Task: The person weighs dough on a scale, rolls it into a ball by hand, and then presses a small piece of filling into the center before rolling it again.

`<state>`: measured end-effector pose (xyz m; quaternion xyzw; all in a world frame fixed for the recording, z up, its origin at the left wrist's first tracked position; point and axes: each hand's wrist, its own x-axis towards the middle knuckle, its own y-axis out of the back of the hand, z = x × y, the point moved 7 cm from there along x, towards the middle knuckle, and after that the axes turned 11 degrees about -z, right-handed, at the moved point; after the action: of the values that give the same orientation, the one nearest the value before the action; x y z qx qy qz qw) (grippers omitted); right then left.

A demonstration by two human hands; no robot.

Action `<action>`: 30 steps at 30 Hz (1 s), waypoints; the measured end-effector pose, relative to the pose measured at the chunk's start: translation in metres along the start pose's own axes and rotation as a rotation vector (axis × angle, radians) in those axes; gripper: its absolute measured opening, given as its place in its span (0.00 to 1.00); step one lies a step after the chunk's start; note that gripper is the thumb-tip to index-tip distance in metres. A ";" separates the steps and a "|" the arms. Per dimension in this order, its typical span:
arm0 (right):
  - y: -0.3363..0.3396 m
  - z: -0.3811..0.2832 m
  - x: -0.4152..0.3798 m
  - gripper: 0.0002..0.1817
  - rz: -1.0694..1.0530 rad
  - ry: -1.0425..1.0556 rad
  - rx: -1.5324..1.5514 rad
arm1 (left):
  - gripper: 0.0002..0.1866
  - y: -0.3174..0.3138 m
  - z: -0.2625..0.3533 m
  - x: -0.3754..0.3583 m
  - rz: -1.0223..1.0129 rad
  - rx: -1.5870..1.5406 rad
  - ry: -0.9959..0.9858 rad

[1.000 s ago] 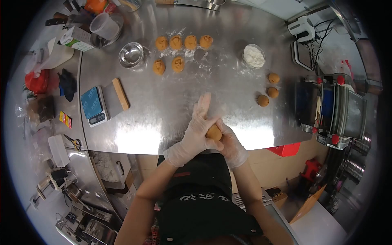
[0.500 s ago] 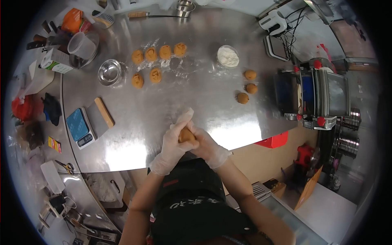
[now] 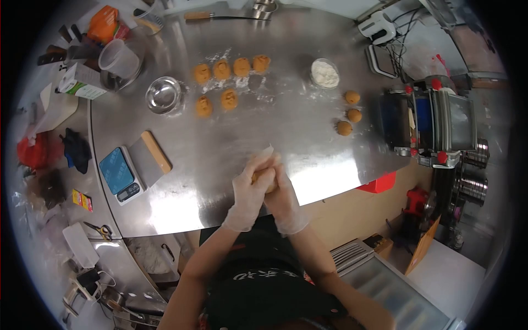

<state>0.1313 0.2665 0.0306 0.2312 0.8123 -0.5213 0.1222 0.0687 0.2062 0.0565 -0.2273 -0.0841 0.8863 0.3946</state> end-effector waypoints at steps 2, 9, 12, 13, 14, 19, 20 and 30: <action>-0.011 0.007 -0.008 0.26 0.016 0.189 0.095 | 0.22 0.002 -0.014 -0.002 0.133 -0.262 0.207; 0.024 0.010 0.002 0.31 -0.058 -0.175 -0.056 | 0.17 0.015 0.010 0.012 -0.256 0.412 -0.130; 0.012 0.020 0.010 0.33 0.034 0.073 0.014 | 0.17 0.018 -0.023 0.015 -0.070 0.149 -0.035; 0.009 0.026 0.013 0.33 0.114 0.104 -0.027 | 0.17 0.020 -0.035 0.018 0.005 0.036 0.034; 0.006 0.031 0.013 0.34 0.199 0.135 -0.069 | 0.17 0.020 -0.048 0.020 0.077 -0.080 0.106; 0.032 0.015 0.035 0.24 0.358 0.168 -0.489 | 0.31 0.054 -0.062 0.029 0.062 0.369 -0.079; 0.026 0.003 0.039 0.26 0.397 0.212 -0.654 | 0.33 0.067 -0.057 0.028 0.095 0.355 -0.124; 0.028 0.014 0.107 0.44 0.151 0.202 -2.363 | 0.57 0.079 -0.072 0.040 0.065 0.048 -0.254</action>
<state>0.0524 0.2903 -0.0446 0.0625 0.7803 0.5800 0.2256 0.0268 0.1799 -0.0461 -0.1066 -0.1048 0.9219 0.3573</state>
